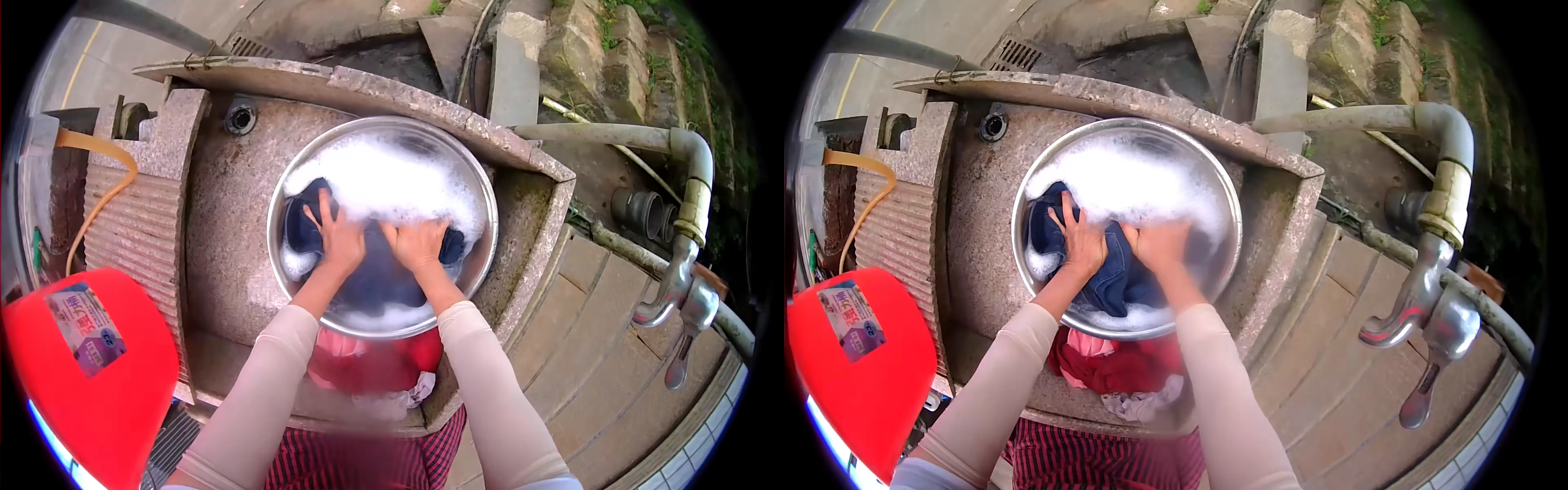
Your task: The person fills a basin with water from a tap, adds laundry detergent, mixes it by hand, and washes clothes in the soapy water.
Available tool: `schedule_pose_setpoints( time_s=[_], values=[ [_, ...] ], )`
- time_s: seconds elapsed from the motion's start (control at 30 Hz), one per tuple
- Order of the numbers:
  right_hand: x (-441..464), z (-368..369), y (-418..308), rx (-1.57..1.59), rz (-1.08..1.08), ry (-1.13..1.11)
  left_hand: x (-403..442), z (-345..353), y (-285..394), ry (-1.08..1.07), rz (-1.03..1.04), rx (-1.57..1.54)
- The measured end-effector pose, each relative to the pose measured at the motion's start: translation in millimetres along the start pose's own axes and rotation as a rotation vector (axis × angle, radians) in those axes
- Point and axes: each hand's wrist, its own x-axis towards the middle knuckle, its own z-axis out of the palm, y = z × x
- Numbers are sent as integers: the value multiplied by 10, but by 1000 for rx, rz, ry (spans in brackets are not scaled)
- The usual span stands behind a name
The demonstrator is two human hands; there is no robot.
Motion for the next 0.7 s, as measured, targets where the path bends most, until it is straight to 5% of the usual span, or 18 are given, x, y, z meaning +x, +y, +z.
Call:
schedule_pose_setpoints(
  time_s=[0.1,0.2,0.27,0.3,0.33,0.37,0.43,0.53,0.63,0.7],
  values=[
    [44,403,142,15,-27,205,45,384,-102,420,75,-165],
    [92,158,45,81,36,57,30,752,-248,-245,-101,-104],
    [193,-46,46,126,121,-143,-56,641,-273,-324,-150,-216],
    [244,-78,47,231,203,-152,-152,566,-266,-192,-138,-356],
    [235,-77,7,199,223,-38,-228,395,-213,-61,-124,-495],
    [47,-254,-39,258,47,256,-238,-306,54,306,34,-439],
    [-280,-506,-107,354,-200,643,-693,-564,242,324,-276,-606],
    [-724,-746,-290,413,-426,902,-925,-714,459,22,-726,-1508],
    [-1164,-823,-456,316,-588,981,-737,-824,479,-151,-725,-2074],
    [-1329,-718,-440,253,-651,945,-616,-854,443,-204,-683,-2145]
  ],
)
